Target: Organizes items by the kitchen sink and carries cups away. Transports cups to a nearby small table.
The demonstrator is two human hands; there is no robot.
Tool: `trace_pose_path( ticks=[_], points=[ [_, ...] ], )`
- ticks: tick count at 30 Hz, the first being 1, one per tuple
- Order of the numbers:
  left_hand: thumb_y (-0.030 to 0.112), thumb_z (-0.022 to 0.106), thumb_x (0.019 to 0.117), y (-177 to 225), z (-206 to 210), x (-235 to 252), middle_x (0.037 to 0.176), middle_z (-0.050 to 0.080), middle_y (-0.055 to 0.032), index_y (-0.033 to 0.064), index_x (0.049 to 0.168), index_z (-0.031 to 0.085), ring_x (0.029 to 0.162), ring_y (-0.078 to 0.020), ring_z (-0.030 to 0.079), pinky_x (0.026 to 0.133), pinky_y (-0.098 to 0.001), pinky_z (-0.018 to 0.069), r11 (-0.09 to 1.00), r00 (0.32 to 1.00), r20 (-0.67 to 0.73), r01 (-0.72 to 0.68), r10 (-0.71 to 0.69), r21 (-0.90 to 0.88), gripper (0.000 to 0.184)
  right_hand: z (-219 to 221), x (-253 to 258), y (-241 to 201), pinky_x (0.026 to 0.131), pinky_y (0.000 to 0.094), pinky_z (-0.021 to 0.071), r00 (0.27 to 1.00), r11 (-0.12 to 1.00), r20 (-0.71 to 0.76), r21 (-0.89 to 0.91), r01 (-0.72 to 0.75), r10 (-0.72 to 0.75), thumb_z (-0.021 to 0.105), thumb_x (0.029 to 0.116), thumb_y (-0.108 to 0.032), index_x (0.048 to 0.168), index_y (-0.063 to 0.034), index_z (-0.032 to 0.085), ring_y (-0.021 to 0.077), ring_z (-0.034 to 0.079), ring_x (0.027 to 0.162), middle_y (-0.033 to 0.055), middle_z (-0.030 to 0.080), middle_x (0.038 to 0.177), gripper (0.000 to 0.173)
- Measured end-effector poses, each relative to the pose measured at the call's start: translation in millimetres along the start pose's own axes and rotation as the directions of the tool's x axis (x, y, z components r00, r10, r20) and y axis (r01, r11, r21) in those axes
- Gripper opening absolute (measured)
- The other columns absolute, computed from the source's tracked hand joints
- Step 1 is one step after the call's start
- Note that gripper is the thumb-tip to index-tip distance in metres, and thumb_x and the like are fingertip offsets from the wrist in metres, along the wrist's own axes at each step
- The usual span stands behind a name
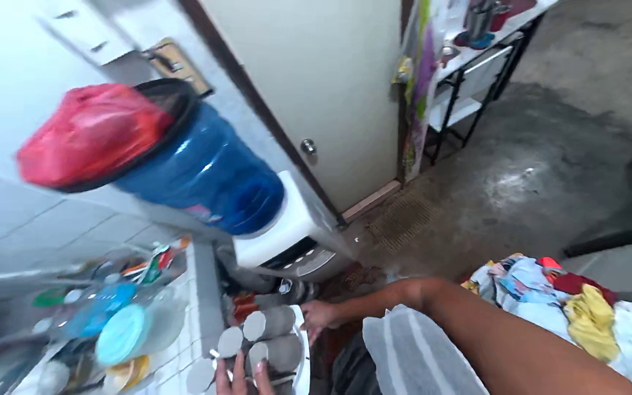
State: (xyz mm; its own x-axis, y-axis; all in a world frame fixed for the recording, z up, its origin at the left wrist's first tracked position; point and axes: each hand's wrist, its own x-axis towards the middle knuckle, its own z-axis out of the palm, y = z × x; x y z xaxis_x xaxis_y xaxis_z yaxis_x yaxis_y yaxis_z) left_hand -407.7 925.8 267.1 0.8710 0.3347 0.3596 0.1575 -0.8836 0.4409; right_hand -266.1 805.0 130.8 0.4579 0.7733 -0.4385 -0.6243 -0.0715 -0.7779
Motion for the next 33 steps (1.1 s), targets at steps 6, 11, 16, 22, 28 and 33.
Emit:
trace_pose_path(
  ticks=[6, 11, 16, 22, 28, 33],
  points=[
    [0.031, 0.056, 0.1037, 116, 88, 49, 0.159, 0.031, -0.0343, -0.0038, 0.141, 0.058, 0.142, -0.0497, 0.04, 0.115, -0.0614, 0.0308, 0.92, 0.943, 0.096, -0.282, 0.318, -0.272, 0.051, -139, -112, -36, 0.077, 0.0439, 0.0614, 0.936, 0.974, -0.306, 0.091, 0.207, -0.171, 0.055, 0.1028, -0.003, 0.148, -0.0036, 0.042, 0.0233, 0.071, 0.083, 0.0168, 0.066, 0.109, 0.047],
    [0.038, 0.056, 0.102, 213, 169, 97, 0.162, 0.036, -0.0241, 0.008, 0.141, 0.063, 0.138, -0.0422, 0.047, 0.111, -0.0603, 0.036, 0.769, 0.821, 0.13, -0.449, 0.557, -0.455, 0.049, -224, -200, -42, 0.075, 0.0419, 0.0636, 0.74, 0.884, -0.623, 0.164, 0.439, -0.252, 0.056, 0.1016, -0.001, 0.146, -0.0018, 0.043, 0.0224, 0.073, 0.08, 0.0148, 0.07, 0.105, 0.047],
    [0.04, 0.056, 0.1033, 321, 252, 141, 0.161, 0.039, -0.019, 0.0128, 0.141, 0.063, 0.141, -0.0365, 0.046, 0.114, -0.0571, 0.0372, 0.549, 0.613, 0.173, -0.503, 0.771, -0.668, 0.047, -305, -268, -41, 0.074, 0.0416, 0.0645, 0.478, 0.776, -0.857, 0.165, 0.609, -0.192, 0.058, 0.1006, 0.0, 0.145, 0.0004, 0.043, 0.0238, 0.074, 0.081, 0.0167, 0.071, 0.108, 0.047],
    [0.04, 0.057, 0.1029, 461, 365, 186, 0.157, 0.045, -0.02, 0.0146, 0.138, 0.066, 0.135, -0.0364, 0.052, 0.113, -0.0583, 0.0384, 0.294, 0.404, 0.077, -0.507, 0.911, -0.81, 0.044, -423, -342, -65, 0.073, 0.042, 0.0648, 0.17, 0.694, -0.974, 0.02, 0.72, -0.148, 0.057, 0.1002, 0.002, 0.139, 0.002, 0.048, 0.0246, 0.074, 0.08, 0.0158, 0.072, 0.102, 0.04],
    [0.038, 0.056, 0.1045, 601, 456, 257, 0.156, 0.046, -0.0178, 0.0135, 0.141, 0.063, 0.141, -0.0291, 0.049, 0.118, -0.0569, 0.0347, 0.096, 0.228, -0.004, -0.424, 0.974, -0.9, 0.044, -546, -415, -131, 0.07, 0.0414, 0.0658, -0.025, 0.677, -0.999, -0.05, 0.734, -0.047, 0.054, 0.1011, 0.005, 0.135, 0.0033, 0.048, 0.0242, 0.075, 0.074, 0.015, 0.072, 0.095, 0.034],
    [0.041, 0.056, 0.1042, 694, 517, 304, 0.16, 0.042, -0.0164, 0.0165, 0.146, 0.059, 0.146, -0.0329, 0.044, 0.121, -0.0645, 0.0268, 0.055, 0.161, -0.028, -0.488, 0.987, -0.871, 0.049, -649, -454, -187, 0.068, 0.0388, 0.0658, -0.125, 0.68, -0.992, -0.11, 0.724, -0.028, 0.052, 0.1024, 0.004, 0.129, 0.0032, 0.049, 0.0209, 0.074, 0.071, 0.0109, 0.071, 0.091, 0.027]
  ],
)
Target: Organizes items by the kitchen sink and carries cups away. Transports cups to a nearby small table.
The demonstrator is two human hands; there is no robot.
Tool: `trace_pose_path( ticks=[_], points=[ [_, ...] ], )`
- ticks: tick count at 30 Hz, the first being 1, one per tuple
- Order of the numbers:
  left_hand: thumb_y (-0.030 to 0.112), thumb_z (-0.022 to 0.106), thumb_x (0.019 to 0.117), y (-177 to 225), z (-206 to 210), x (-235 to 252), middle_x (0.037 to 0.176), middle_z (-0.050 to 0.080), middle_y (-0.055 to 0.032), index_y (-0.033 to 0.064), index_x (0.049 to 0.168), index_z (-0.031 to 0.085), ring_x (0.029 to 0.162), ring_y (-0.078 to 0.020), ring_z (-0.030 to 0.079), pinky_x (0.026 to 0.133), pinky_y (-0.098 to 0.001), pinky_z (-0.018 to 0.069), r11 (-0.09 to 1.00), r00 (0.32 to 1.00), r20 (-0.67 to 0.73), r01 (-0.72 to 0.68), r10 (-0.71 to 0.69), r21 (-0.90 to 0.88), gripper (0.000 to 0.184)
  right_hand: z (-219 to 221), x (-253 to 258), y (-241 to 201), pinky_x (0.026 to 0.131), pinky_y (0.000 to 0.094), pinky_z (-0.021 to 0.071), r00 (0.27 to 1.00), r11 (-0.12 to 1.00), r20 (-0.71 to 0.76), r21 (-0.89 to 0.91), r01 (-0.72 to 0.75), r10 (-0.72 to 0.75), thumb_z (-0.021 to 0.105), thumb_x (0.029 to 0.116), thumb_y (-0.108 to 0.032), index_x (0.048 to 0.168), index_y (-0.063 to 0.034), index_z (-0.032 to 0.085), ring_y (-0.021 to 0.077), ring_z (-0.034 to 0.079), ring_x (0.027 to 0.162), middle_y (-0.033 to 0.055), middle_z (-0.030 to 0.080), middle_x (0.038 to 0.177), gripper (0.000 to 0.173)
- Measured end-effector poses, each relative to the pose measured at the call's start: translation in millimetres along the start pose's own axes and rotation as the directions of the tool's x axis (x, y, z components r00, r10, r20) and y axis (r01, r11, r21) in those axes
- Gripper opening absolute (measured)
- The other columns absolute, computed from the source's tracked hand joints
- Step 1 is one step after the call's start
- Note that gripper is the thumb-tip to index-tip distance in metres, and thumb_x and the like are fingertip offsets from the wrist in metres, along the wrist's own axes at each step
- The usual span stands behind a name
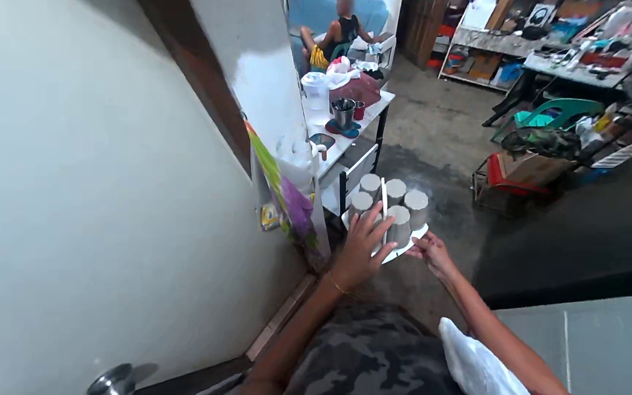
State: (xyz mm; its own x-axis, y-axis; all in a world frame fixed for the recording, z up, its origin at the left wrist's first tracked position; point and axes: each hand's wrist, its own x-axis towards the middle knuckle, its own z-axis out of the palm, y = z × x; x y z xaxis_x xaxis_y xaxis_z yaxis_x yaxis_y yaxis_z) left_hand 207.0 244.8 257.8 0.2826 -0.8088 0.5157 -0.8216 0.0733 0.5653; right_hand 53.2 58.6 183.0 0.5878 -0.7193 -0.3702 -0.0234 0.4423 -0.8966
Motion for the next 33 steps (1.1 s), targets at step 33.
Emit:
trace_pose_path(
  ticks=[33],
  points=[
    [0.022, 0.06, 0.1026, -148, 58, 99, 0.136, 0.065, -0.0135, 0.0036, 0.144, 0.056, 0.123, -0.0198, 0.064, 0.108, -0.0392, 0.0511, 0.057, -0.052, -0.203, 0.866, -0.978, -0.497, 0.045, 263, 729, -60, 0.071, 0.0411, 0.0628, 0.901, 0.945, 0.352, -0.289, -0.153, 0.254, 0.054, 0.104, -0.003, 0.144, 0.0002, 0.042, 0.0266, 0.071, 0.083, 0.0229, 0.062, 0.117, 0.042]
  ],
)
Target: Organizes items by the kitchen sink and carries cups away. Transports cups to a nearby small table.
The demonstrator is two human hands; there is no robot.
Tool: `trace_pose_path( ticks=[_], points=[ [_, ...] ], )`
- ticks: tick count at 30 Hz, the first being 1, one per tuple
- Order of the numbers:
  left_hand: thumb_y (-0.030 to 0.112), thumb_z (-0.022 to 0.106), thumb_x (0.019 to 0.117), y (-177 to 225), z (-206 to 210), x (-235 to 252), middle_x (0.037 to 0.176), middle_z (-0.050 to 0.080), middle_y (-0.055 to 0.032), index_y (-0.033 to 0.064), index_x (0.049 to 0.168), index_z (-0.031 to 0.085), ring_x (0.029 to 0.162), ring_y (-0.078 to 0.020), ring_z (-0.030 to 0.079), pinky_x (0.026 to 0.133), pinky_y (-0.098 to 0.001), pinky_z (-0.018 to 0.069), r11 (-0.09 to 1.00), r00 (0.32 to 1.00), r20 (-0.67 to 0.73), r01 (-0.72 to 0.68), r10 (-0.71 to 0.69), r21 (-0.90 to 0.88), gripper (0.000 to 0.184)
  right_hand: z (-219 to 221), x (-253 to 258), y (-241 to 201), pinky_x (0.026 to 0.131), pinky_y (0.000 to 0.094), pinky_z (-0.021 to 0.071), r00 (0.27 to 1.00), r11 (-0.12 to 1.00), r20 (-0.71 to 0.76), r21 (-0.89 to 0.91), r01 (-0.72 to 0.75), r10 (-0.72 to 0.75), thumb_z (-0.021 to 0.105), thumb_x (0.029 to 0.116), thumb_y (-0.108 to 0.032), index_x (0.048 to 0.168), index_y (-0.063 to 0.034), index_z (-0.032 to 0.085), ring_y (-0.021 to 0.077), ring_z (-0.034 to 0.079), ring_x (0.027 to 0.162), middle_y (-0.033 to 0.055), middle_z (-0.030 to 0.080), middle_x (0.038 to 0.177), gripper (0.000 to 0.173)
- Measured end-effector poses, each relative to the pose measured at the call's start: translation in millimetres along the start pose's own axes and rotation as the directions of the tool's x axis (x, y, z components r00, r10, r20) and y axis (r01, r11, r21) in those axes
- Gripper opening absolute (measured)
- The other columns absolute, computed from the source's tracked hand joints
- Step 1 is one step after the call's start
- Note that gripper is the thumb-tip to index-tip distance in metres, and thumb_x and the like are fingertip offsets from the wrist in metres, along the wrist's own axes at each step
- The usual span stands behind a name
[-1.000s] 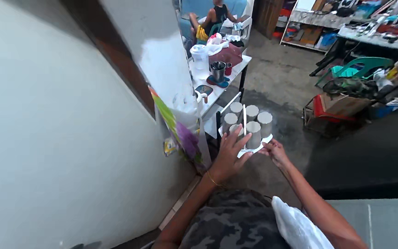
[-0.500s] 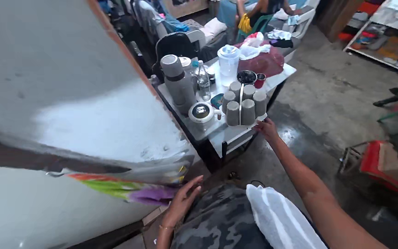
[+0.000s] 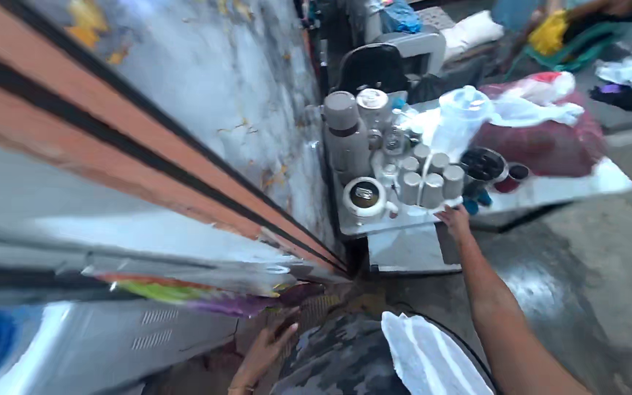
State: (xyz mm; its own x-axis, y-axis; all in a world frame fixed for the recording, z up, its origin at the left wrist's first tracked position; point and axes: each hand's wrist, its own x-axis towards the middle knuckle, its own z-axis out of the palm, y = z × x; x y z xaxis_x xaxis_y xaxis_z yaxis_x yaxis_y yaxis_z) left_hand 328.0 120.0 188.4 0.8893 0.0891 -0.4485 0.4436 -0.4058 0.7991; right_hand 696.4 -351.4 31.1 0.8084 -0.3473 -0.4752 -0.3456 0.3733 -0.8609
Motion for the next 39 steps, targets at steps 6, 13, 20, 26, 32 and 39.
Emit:
trace_pose_path(
  ticks=[6, 13, 20, 26, 32, 39],
  points=[
    [0.025, 0.062, 0.1043, 38, -9, -44, 0.137, 0.062, -0.0219, 0.0049, 0.145, 0.055, 0.126, -0.0339, 0.061, 0.111, -0.053, 0.0437, 0.941, 0.941, -0.1, 0.33, -0.322, 0.077, 0.046, 15, 12, 18, 0.079, 0.0368, 0.0589, 0.985, 0.973, 0.167, -0.233, 0.0, 0.04, 0.045, 0.109, -0.01, 0.154, -0.0046, 0.027, 0.0189, 0.066, 0.093, 0.0185, 0.054, 0.127, 0.049],
    [0.027, 0.059, 0.1055, 31, -10, -58, 0.138, 0.06, -0.0253, 0.0046, 0.147, 0.052, 0.128, -0.0401, 0.058, 0.112, -0.0578, 0.0405, 0.889, 0.882, -0.177, 0.453, -0.437, 0.062, 0.048, 17, 38, 46, 0.085, 0.0347, 0.0569, 0.969, 0.962, 0.235, -0.274, -0.005, 0.072, 0.043, 0.1103, -0.014, 0.158, -0.0084, 0.02, 0.0174, 0.064, 0.104, 0.0176, 0.049, 0.137, 0.053],
    [0.035, 0.061, 0.1044, 10, -7, -52, 0.139, 0.06, -0.0245, 0.0054, 0.146, 0.055, 0.131, -0.0409, 0.056, 0.112, -0.0611, 0.0386, 0.842, 0.857, -0.036, 0.511, -0.513, 0.174, 0.051, 27, 34, 64, 0.076, 0.0274, 0.0558, 0.988, 0.973, 0.13, -0.228, -0.047, 0.079, 0.049, 0.1094, -0.022, 0.148, -0.003, 0.033, 0.0097, 0.062, 0.088, 0.0104, 0.054, 0.116, 0.046],
    [0.021, 0.06, 0.1047, -17, -27, -34, 0.138, 0.06, -0.0246, 0.0012, 0.147, 0.051, 0.127, -0.0361, 0.06, 0.111, -0.0512, 0.0454, 0.94, 0.95, 0.018, 0.307, -0.313, 0.148, 0.048, 26, -44, 38, 0.08, 0.0301, 0.0554, 0.991, 0.972, 0.132, -0.232, 0.032, -0.001, 0.055, 0.0994, -0.001, 0.153, 0.002, 0.03, 0.0151, 0.063, 0.092, 0.0183, 0.059, 0.121, 0.059],
    [0.016, 0.058, 0.105, -58, -56, 12, 0.141, 0.058, -0.0268, -0.0004, 0.149, 0.049, 0.129, -0.0396, 0.059, 0.113, -0.052, 0.0436, 0.893, 0.939, 0.289, 0.039, -0.186, 0.449, 0.048, -17, -98, 39, 0.09, 0.0357, 0.059, 0.992, 0.994, 0.09, -0.064, 0.091, -0.085, 0.056, 0.1048, -0.007, 0.144, 0.0007, 0.047, 0.0203, 0.071, 0.102, 0.0175, 0.066, 0.126, 0.041],
    [0.029, 0.062, 0.1032, 1, -83, 14, 0.14, 0.06, -0.024, 0.005, 0.141, 0.06, 0.133, -0.0407, 0.055, 0.114, -0.0602, 0.0385, 0.839, 0.919, 0.334, -0.008, -0.209, 0.545, 0.045, -46, -240, 41, 0.066, 0.0242, 0.0562, 0.82, 0.914, 0.529, -0.406, 0.018, 0.219, 0.043, 0.108, -0.033, 0.131, -0.0064, 0.06, 0.0069, 0.066, 0.075, 0.0019, 0.072, 0.103, 0.039]
  ],
)
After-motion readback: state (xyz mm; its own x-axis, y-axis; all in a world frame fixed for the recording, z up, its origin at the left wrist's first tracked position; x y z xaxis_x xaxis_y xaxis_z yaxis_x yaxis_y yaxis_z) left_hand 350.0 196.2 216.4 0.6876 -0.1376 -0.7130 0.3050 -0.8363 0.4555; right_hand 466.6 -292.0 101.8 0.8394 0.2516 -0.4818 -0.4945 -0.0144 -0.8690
